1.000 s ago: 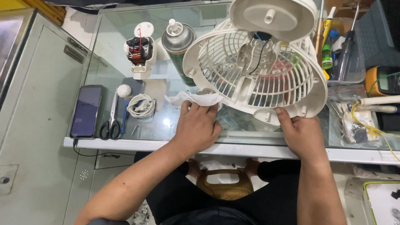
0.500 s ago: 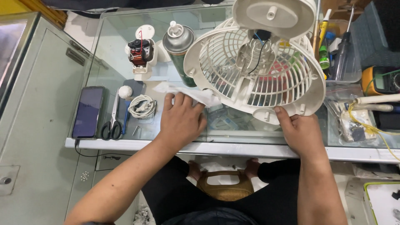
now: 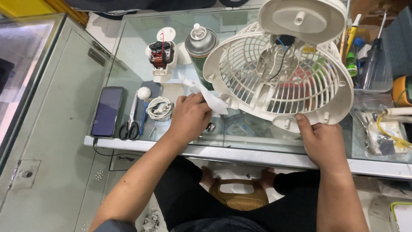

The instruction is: The person cleans a disassembled white fan by spraying lubricant into the motor housing and wiping the fan cage with a white cloth. The person handles the fan cage, spray can, and cloth on a glass workbench.

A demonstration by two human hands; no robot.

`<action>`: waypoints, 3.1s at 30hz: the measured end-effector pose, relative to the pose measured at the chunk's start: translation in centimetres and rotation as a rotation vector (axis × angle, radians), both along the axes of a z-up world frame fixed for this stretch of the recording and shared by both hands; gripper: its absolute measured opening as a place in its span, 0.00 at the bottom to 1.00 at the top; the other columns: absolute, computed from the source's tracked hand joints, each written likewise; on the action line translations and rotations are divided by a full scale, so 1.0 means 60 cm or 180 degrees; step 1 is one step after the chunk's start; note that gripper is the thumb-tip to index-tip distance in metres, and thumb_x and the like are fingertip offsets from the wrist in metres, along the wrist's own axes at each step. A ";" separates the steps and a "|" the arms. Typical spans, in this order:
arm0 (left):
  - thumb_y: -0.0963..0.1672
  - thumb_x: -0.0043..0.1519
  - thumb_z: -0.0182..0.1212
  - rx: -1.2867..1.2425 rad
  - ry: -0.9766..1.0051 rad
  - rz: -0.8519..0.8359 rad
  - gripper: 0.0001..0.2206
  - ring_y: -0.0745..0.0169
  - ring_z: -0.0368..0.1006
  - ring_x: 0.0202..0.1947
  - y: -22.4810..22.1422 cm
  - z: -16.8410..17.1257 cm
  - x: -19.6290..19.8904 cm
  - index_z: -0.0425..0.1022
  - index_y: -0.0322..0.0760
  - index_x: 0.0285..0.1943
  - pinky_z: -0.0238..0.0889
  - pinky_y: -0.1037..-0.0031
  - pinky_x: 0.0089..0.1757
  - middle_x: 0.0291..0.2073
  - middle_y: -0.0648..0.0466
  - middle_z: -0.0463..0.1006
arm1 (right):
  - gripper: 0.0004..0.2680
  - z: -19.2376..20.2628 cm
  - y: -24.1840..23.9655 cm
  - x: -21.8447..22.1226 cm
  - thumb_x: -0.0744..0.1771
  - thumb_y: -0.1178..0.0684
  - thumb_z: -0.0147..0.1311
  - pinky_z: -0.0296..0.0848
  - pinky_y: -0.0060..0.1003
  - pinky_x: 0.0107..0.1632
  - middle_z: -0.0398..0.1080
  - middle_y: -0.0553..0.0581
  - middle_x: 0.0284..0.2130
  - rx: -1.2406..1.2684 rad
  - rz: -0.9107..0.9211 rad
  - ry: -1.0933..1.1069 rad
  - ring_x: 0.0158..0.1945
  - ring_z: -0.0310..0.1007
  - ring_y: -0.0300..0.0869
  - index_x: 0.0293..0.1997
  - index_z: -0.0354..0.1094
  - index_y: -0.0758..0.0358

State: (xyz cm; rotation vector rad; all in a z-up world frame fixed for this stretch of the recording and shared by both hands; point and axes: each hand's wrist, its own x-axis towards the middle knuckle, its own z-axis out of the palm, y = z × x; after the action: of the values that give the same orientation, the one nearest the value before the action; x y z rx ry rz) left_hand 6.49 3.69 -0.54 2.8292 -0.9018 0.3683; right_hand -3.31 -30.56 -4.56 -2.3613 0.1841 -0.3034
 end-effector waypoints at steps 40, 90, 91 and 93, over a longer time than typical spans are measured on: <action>0.48 0.67 0.54 -0.1028 -0.1299 0.0271 0.14 0.41 0.75 0.46 -0.100 0.030 -0.039 0.76 0.35 0.52 0.69 0.51 0.38 0.45 0.46 0.78 | 0.25 -0.001 -0.009 0.002 0.71 0.42 0.50 0.59 0.46 0.32 0.61 0.58 0.08 -0.0176 0.0033 0.0302 0.19 0.64 0.48 0.13 0.58 0.68; 0.54 0.63 0.59 -0.0299 -0.0570 -0.0702 0.24 0.51 0.70 0.59 -0.088 0.034 -0.055 0.73 0.33 0.58 0.54 0.47 0.59 0.57 0.49 0.75 | 0.15 0.211 -0.115 0.154 0.73 0.64 0.50 0.69 0.38 0.56 0.74 0.67 0.57 0.0242 0.0894 -0.1070 0.58 0.71 0.46 0.69 0.71 0.79; 0.57 0.61 0.63 -0.0381 -0.0714 -0.0727 0.28 0.50 0.72 0.53 -0.090 0.030 -0.055 0.74 0.33 0.58 0.59 0.52 0.57 0.53 0.49 0.76 | 0.15 0.206 -0.114 0.158 0.73 0.63 0.51 0.67 0.37 0.56 0.73 0.65 0.56 0.0387 0.0922 -0.1069 0.57 0.70 0.44 0.70 0.70 0.77; 0.60 0.59 0.68 -0.0475 -0.0857 -0.0760 0.32 0.50 0.74 0.47 -0.095 0.021 -0.051 0.74 0.32 0.57 0.63 0.56 0.54 0.49 0.49 0.77 | 0.15 0.201 -0.107 0.163 0.73 0.63 0.52 0.66 0.35 0.56 0.73 0.63 0.55 0.0520 0.0941 -0.1068 0.56 0.68 0.43 0.70 0.70 0.76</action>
State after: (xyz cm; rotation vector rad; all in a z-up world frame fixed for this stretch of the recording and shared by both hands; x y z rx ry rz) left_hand 3.42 -2.03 0.70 2.5383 -1.1928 0.7610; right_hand 6.49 -36.97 7.52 -2.1026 -0.2868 -0.5117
